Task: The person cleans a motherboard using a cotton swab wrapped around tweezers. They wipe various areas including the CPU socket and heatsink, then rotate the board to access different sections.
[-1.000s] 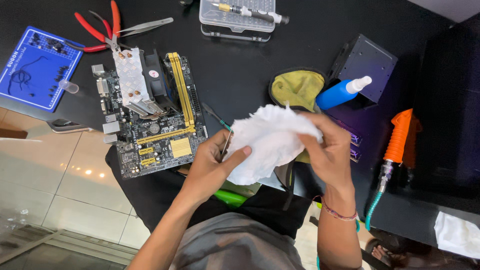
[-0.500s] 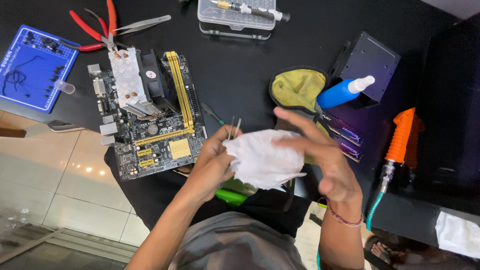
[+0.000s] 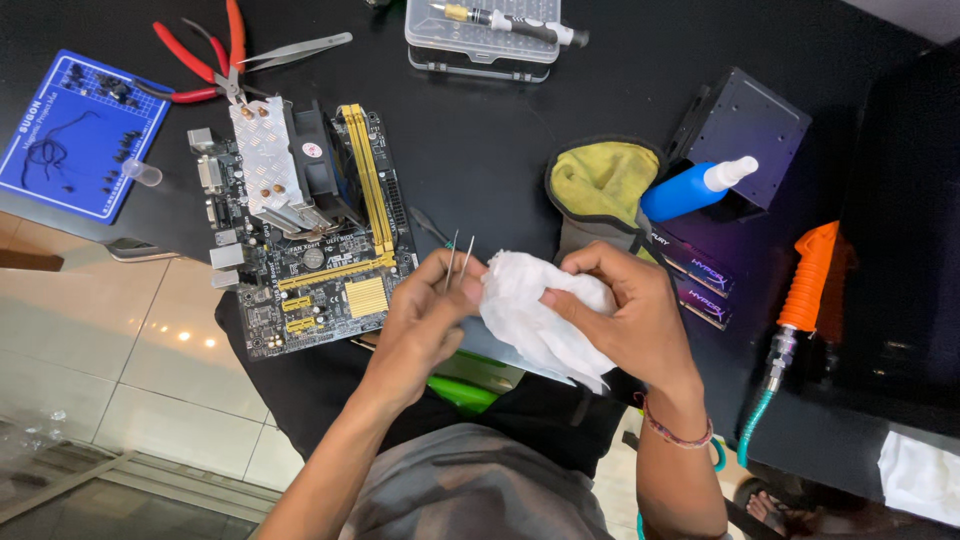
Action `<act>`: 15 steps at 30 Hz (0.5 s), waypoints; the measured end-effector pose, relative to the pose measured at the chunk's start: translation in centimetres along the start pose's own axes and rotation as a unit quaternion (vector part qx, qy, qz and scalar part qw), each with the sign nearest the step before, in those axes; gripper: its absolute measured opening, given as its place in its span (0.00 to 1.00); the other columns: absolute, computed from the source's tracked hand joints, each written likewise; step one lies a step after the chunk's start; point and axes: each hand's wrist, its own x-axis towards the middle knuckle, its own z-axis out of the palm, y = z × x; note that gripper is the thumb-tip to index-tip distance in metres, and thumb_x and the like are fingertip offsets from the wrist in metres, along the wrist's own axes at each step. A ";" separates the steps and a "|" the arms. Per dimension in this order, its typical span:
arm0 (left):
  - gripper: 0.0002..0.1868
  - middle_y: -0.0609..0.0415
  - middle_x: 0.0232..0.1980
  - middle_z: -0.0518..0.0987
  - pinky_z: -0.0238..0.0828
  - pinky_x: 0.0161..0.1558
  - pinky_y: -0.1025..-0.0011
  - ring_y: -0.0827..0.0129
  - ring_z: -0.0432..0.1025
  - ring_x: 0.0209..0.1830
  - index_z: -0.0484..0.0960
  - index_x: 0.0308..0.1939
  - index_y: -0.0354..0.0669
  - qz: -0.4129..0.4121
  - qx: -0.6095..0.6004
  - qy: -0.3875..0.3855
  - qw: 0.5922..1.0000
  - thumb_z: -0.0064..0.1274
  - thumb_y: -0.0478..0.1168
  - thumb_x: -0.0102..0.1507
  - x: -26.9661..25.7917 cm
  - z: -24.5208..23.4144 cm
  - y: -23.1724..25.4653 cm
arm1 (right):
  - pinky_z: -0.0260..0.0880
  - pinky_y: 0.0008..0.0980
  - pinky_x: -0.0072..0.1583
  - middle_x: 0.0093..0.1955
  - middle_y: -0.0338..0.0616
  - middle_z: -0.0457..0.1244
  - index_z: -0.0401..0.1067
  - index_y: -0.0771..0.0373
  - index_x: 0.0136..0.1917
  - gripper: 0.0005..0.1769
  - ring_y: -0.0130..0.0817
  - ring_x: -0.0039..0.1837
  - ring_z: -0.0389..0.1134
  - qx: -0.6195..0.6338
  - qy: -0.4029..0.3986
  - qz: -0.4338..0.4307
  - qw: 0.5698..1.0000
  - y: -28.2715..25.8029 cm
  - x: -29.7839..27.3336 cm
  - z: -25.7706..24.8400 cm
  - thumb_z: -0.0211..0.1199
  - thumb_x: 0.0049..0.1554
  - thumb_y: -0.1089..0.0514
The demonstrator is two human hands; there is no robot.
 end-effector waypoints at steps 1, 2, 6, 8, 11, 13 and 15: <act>0.25 0.48 0.39 0.73 0.61 0.15 0.82 0.77 0.62 0.24 0.78 0.56 0.26 0.000 0.000 0.000 1.000 0.58 0.48 0.68 0.2 -0.1 -0.1 | 0.72 0.36 0.48 0.35 0.46 0.70 0.82 0.65 0.48 0.11 0.26 0.42 0.66 0.000 0.000 0.000 1.000 0.0 0.0 0.1 0.82 0.54 0.65; 0.25 0.44 0.41 0.76 0.70 0.26 0.74 0.70 0.71 0.31 0.79 0.56 0.25 0.035 0.031 -0.007 0.999 0.66 0.42 0.63 0.4 -0.1 -0.2 | 0.70 0.33 0.46 0.34 0.43 0.70 0.82 0.65 0.48 0.11 0.24 0.41 0.65 0.019 0.001 0.017 1.000 -0.1 0.0 0.3 0.81 0.54 0.64; 0.24 0.48 0.42 0.79 0.82 0.49 0.68 0.67 0.82 0.43 0.78 0.52 0.29 0.075 0.056 0.016 0.996 0.75 0.31 0.58 0.7 -0.3 -1.6 | 0.71 0.30 0.46 0.37 0.44 0.72 0.80 0.66 0.52 0.15 0.23 0.42 0.68 0.065 0.000 0.038 0.997 -0.1 -0.1 0.8 0.82 0.54 0.61; 0.20 0.49 0.41 0.79 0.81 0.49 0.69 0.69 0.80 0.42 0.79 0.51 0.29 0.064 0.046 0.019 0.997 0.71 0.29 0.61 0.7 -0.1 -1.8 | 0.73 0.35 0.51 0.43 0.47 0.72 0.78 0.67 0.59 0.28 0.28 0.47 0.70 0.075 -0.025 0.025 0.997 0.7 -0.4 0.7 0.84 0.51 0.54; 0.14 0.50 0.38 0.80 0.74 0.37 0.73 0.75 0.75 0.33 0.79 0.50 0.30 0.052 0.036 0.031 0.998 0.68 0.28 0.64 0.8 -0.2 -2.4 | 0.76 0.42 0.56 0.49 0.51 0.76 0.77 0.65 0.68 0.43 0.34 0.53 0.74 0.043 -0.069 0.012 0.997 -0.4 -0.4 0.3 0.88 0.45 0.46; 0.13 0.50 0.36 0.81 0.67 0.24 0.78 0.80 0.71 0.25 0.79 0.49 0.31 0.051 0.035 0.039 0.997 0.67 0.28 0.64 0.5 0.1 -1.9 | 0.76 0.45 0.55 0.50 0.50 0.78 0.79 0.61 0.69 0.44 0.37 0.54 0.77 0.001 -0.088 0.013 0.996 -1.2 -0.5 0.2 0.90 0.42 0.47; 0.11 0.53 0.30 0.76 0.56 0.13 0.78 0.81 0.62 0.12 0.78 0.50 0.30 0.043 -0.009 0.058 0.997 0.63 0.26 0.67 -0.2 0.9 -0.4 | 0.77 0.45 0.53 0.49 0.52 0.79 0.81 0.59 0.67 0.37 0.39 0.53 0.78 -0.025 -0.094 0.014 0.995 -1.3 -0.7 0.5 0.87 0.47 0.50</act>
